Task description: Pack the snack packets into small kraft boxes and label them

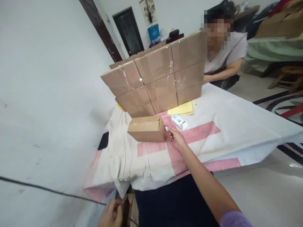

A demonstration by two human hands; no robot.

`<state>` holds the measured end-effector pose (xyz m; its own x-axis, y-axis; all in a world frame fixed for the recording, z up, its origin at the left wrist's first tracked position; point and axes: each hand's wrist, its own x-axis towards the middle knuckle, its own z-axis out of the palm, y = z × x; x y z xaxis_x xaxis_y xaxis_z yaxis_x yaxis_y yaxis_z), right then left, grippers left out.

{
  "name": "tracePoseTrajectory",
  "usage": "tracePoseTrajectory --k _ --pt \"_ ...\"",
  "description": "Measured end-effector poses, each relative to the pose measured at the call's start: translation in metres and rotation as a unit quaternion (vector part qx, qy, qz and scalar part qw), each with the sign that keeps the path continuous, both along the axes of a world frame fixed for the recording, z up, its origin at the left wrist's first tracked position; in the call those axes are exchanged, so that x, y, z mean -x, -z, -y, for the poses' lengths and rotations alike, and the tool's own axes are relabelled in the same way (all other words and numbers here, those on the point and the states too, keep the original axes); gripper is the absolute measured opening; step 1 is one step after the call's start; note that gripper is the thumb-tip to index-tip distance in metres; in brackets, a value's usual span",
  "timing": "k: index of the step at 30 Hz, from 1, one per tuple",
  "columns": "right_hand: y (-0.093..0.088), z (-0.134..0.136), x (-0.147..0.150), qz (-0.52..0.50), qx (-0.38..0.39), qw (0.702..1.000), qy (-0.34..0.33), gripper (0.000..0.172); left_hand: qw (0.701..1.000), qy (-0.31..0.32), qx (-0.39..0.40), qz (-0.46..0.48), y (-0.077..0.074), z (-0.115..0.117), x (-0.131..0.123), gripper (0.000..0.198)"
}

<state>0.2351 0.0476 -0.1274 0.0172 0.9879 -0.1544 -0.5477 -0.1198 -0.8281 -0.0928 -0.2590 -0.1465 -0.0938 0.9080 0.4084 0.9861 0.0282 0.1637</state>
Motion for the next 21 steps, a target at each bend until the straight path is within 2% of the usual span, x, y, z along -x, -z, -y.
tracePoseTrajectory --k 2,6,8,11,13,15,18,21 --pt "-0.009 -0.001 0.003 0.001 -0.003 1.000 0.011 0.048 0.995 0.054 -0.076 0.040 -0.008 -0.034 -0.015 0.015" --pt "-0.032 0.018 0.014 0.012 -0.050 0.998 0.039 0.042 0.974 0.082 -0.163 0.131 -0.041 -0.097 -0.079 0.005" --pt "-0.042 0.038 0.020 0.043 -0.123 0.991 0.014 0.033 0.963 0.094 -0.150 0.201 -0.057 -0.126 -0.108 0.010" --pt "-0.050 0.065 0.026 0.104 -0.248 0.959 -0.092 0.022 0.933 0.135 -0.103 0.317 -0.070 -0.158 -0.134 0.031" --pt "-0.051 0.075 0.029 0.136 -0.303 0.932 -0.147 0.018 0.917 0.131 -0.096 0.365 -0.070 -0.169 -0.142 0.032" --pt "-0.048 0.078 0.029 0.154 -0.331 0.917 -0.158 0.014 0.912 0.122 -0.112 0.376 -0.067 -0.174 -0.146 0.022" --pt "-0.043 0.074 0.027 0.143 -0.337 0.921 -0.136 0.011 0.914 0.144 -0.126 0.358 -0.062 -0.177 -0.151 0.008" --pt "-0.041 0.070 0.021 0.152 -0.344 0.918 -0.123 0.013 0.916 0.166 -0.127 0.343 -0.064 -0.180 -0.154 0.007"
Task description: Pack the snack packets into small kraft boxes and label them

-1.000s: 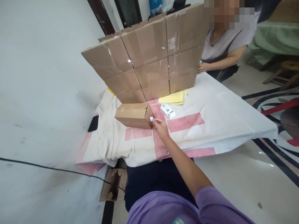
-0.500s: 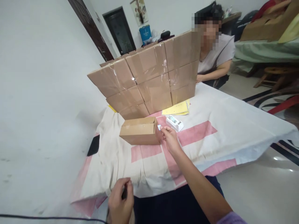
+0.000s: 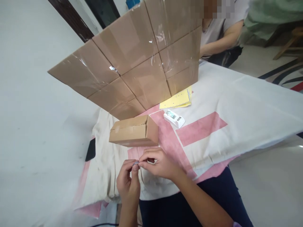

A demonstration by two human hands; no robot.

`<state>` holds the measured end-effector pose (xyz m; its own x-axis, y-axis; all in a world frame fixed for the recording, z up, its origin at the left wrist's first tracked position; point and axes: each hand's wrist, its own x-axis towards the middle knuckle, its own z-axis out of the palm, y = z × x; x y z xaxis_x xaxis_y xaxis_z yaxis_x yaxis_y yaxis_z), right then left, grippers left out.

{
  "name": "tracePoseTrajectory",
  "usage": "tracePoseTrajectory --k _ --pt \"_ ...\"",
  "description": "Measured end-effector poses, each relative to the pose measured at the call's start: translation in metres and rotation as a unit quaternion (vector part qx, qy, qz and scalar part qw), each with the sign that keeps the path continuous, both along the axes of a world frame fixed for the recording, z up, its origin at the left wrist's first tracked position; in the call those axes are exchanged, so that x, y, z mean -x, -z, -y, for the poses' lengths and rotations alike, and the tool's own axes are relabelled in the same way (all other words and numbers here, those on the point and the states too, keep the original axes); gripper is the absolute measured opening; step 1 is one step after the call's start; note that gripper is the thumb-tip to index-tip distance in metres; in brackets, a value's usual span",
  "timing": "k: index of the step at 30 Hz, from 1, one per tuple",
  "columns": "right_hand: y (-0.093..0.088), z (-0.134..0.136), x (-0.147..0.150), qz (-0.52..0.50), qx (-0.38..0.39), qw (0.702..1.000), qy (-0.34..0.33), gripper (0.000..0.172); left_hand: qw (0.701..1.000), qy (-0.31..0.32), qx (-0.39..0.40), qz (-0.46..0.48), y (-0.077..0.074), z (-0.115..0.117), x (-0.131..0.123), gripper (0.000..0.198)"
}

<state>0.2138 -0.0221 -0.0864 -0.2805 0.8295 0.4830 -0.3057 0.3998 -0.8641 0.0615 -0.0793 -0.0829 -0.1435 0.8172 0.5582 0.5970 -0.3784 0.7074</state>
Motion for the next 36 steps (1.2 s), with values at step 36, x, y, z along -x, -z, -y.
tracePoseTrajectory --k 36 --pt "0.020 -0.031 -0.040 -0.021 0.288 0.957 0.024 0.017 0.949 -0.034 0.224 -0.218 -0.041 -0.152 0.096 0.061"
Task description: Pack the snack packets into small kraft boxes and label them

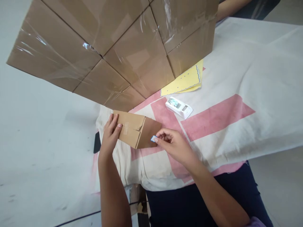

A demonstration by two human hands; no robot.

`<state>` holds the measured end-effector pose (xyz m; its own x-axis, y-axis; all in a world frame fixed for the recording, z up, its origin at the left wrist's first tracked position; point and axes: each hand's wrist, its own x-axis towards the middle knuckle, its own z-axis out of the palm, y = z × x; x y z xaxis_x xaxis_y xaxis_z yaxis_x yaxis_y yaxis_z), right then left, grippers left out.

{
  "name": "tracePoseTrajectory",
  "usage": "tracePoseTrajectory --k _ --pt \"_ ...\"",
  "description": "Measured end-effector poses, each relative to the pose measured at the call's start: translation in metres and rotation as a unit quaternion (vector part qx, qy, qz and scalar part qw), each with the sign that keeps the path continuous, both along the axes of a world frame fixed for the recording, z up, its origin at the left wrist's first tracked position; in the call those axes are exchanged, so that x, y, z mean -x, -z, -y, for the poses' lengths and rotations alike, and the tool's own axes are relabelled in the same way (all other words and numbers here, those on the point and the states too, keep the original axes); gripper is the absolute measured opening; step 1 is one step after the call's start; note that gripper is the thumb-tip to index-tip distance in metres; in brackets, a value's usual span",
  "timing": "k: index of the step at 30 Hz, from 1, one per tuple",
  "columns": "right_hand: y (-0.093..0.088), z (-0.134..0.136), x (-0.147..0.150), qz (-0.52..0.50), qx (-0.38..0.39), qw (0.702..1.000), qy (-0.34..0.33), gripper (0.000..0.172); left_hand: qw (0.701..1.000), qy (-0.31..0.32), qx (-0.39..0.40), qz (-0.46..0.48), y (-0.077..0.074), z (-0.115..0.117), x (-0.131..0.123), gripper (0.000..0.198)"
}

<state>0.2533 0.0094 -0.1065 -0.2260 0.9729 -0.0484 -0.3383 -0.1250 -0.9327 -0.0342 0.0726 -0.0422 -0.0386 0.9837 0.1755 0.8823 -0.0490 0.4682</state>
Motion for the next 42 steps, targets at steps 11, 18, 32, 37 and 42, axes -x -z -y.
tracePoseTrajectory --k 11,18,32,37,42 --pt "0.001 0.002 0.017 0.007 0.013 1.000 0.015 0.011 1.000 0.008 0.002 -0.022 -0.002 0.020 -0.016 0.059" --pt "0.005 -0.001 0.020 0.016 0.014 1.000 0.001 0.020 0.999 0.018 -0.002 -0.030 -0.001 0.020 -0.013 0.057" --pt "0.012 -0.002 0.012 0.115 -0.042 0.988 0.098 0.048 0.999 0.015 0.010 -0.026 -0.003 0.015 -0.018 0.058" --pt "0.012 -0.003 0.009 0.056 -0.044 0.995 0.077 0.043 1.000 0.014 0.006 -0.011 -0.003 0.020 -0.022 0.056" --pt "0.011 -0.003 0.007 0.080 -0.055 0.991 0.094 0.036 1.000 0.004 -0.006 -0.009 -0.001 0.026 -0.024 0.056"
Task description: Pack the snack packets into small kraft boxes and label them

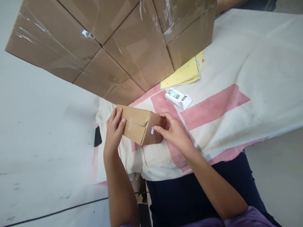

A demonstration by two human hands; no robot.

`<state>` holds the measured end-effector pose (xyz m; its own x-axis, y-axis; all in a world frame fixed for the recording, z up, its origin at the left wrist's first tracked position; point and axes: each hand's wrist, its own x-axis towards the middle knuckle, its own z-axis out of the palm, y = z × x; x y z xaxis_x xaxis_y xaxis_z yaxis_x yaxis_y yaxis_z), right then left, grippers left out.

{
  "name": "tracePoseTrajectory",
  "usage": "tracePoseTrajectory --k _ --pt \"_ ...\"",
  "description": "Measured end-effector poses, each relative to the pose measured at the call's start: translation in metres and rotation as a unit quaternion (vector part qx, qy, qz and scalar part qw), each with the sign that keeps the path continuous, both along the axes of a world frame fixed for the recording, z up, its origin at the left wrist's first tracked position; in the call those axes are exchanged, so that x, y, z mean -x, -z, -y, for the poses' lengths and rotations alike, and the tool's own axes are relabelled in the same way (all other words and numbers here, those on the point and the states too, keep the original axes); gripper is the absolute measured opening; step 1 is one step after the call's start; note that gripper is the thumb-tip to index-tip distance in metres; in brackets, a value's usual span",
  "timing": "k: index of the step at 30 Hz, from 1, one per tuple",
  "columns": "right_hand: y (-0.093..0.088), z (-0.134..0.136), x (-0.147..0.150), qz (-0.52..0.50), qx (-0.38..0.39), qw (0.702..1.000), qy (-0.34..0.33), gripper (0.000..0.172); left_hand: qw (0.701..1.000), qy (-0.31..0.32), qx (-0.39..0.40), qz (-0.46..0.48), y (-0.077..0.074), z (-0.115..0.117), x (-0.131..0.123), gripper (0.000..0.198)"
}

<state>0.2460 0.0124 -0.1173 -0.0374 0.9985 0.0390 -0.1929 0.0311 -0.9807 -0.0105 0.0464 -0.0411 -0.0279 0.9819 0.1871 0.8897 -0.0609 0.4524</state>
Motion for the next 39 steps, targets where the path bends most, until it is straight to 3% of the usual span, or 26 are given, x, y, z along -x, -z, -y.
tracePoseTrajectory --k 3,6,11,16,20,24,29,33,39 --pt "0.0006 0.0001 -0.0012 -0.023 0.003 1.000 -0.019 0.038 1.000 0.002 0.007 0.004 -0.0004 -0.0019 0.0001 0.056" --pt "0.0016 0.0012 -0.0015 -0.045 0.009 0.997 -0.069 0.051 1.000 0.001 0.011 0.004 -0.0013 -0.0047 -0.0009 0.056" --pt "0.0011 0.0039 -0.0009 -0.009 0.016 0.999 -0.048 0.058 1.000 0.006 0.001 -0.011 -0.0005 -0.0074 -0.0031 0.055" --pt "0.0004 0.0057 -0.0011 -0.035 0.024 0.995 -0.091 0.062 1.000 0.000 -0.006 -0.007 0.0000 -0.0065 -0.0042 0.055" --pt "-0.0014 0.0057 -0.0010 -0.020 0.025 0.997 -0.068 0.067 1.000 -0.003 0.002 -0.025 -0.0020 -0.0045 -0.0065 0.056" --pt "-0.0002 0.0045 -0.0024 -0.031 0.016 0.995 -0.090 0.062 0.999 -0.006 0.010 -0.031 -0.0028 -0.0035 -0.0078 0.055" --pt "-0.0006 0.0081 -0.0006 0.021 0.017 0.999 -0.037 0.058 0.999 -0.008 0.002 -0.031 -0.0015 -0.0025 -0.0092 0.056" --pt "-0.0040 0.0093 -0.0020 0.001 0.007 0.998 -0.067 0.062 0.999 -0.008 0.002 -0.041 0.0001 -0.0021 -0.0097 0.058" --pt "-0.0025 0.0074 -0.0027 0.007 -0.002 0.999 -0.050 0.057 0.999 0.002 -0.016 -0.041 0.0017 -0.0021 -0.0081 0.056"
